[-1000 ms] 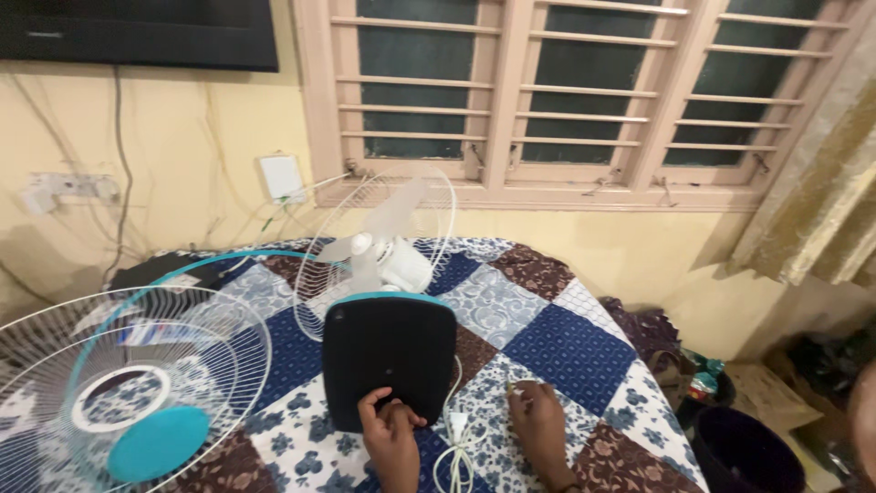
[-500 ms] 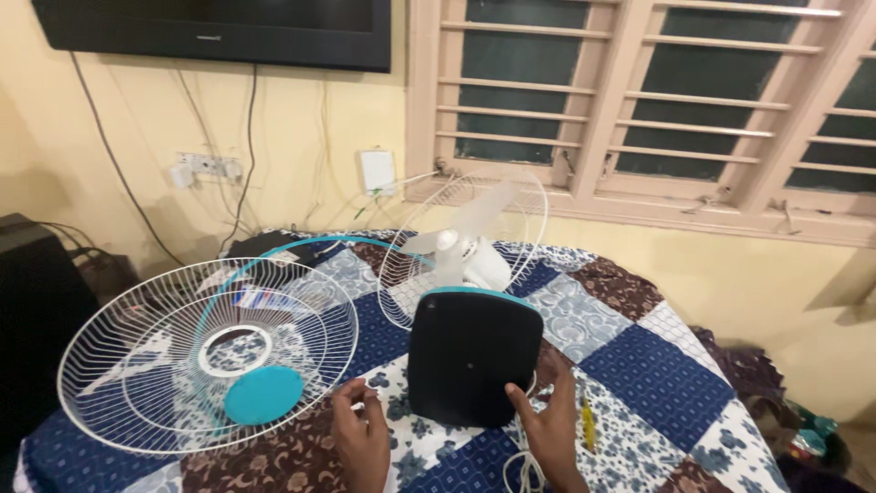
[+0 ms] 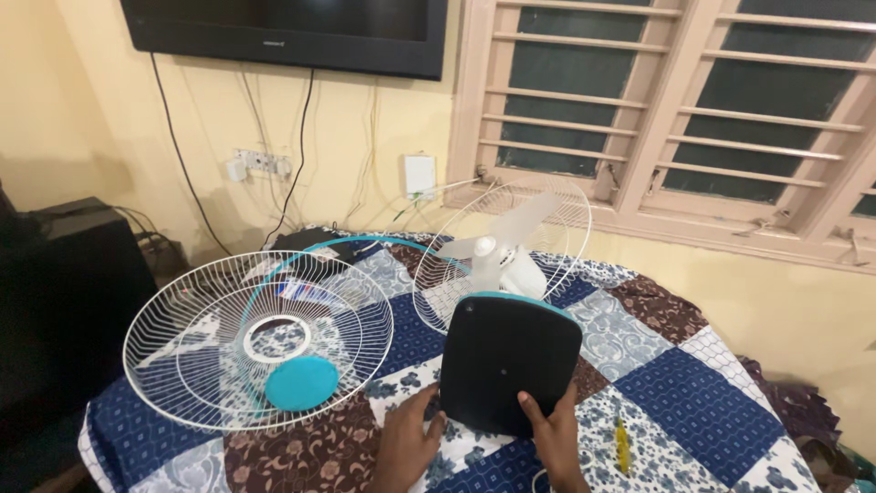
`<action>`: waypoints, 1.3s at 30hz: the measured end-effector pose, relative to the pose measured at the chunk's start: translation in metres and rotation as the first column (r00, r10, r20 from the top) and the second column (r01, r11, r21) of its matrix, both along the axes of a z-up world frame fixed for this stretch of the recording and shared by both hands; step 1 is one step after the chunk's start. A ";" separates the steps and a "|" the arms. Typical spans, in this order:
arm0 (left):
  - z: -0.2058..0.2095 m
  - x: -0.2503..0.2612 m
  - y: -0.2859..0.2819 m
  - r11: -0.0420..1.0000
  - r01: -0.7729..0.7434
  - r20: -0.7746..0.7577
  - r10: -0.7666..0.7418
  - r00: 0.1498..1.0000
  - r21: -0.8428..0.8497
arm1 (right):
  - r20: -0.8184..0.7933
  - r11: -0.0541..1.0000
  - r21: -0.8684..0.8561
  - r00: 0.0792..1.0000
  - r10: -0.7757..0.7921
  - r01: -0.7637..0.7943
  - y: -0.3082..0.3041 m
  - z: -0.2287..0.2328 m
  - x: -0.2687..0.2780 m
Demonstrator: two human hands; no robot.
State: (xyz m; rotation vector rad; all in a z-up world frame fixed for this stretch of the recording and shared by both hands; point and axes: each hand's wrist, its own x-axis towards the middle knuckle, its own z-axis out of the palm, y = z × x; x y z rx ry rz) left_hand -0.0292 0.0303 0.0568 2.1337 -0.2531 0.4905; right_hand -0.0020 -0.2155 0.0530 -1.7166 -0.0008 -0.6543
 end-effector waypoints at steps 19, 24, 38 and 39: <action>0.017 0.015 0.089 0.542 -0.373 0.103 0.463 0.880 0.753 | -0.120 0.993 0.018 0.987 -0.110 0.113 0.030 0.012 -0.003; 0.018 0.019 0.091 0.581 -0.389 0.157 0.409 0.899 0.715 | 0.352 0.581 -0.467 0.743 -0.569 0.666 0.051 0.018 -0.029; 0.012 0.048 0.107 0.626 -0.305 0.153 0.286 0.946 0.718 | 0.099 0.658 -0.751 0.975 0.197 -0.056 0.123 -0.024 -0.033; 0.008 0.048 0.110 0.635 -0.298 0.140 0.287 0.948 0.713 | 0.063 0.659 -0.742 0.967 0.247 -0.120 0.125 -0.026 -0.031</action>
